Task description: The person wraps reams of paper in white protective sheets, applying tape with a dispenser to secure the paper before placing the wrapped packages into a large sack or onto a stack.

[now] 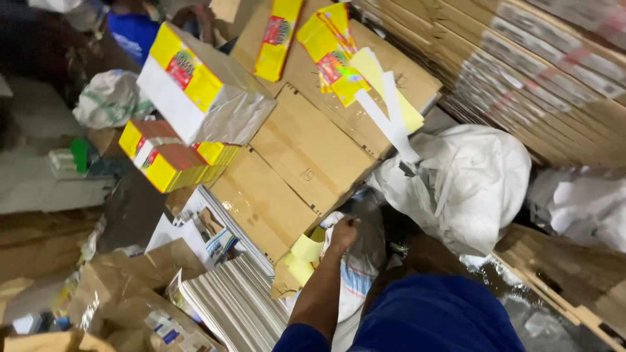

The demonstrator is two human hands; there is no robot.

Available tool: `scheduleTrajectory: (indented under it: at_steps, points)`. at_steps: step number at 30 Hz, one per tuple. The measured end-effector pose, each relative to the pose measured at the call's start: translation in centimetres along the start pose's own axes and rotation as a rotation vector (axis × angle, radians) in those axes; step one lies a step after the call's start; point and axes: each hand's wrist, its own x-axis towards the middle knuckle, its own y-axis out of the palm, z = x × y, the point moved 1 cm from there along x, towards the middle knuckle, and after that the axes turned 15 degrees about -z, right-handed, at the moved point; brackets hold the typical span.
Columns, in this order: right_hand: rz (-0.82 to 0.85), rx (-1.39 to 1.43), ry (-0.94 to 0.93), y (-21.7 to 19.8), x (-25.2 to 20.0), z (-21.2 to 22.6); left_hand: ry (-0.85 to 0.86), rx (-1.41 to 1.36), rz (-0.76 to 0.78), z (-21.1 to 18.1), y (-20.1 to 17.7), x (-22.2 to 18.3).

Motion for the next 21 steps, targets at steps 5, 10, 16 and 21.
scheduleTrajectory:
  at_steps: [5,10,16,21]
  points:
    - [0.044,0.146,-0.099,1.3,4.8,3.8,-0.015,-0.056,0.075,-2.3,2.3,-1.9]
    - [0.05,0.192,-0.191,1.4,15.9,10.0,-0.028,0.012,0.187,-2.0,3.4,-4.1]
    - [0.067,0.226,-0.223,-4.0,18.4,11.8,-0.141,0.125,0.217,-2.3,1.4,-8.1]
    - [0.134,0.202,-0.117,-8.7,13.6,12.7,-0.13,0.075,0.221,-2.3,1.3,-9.4]
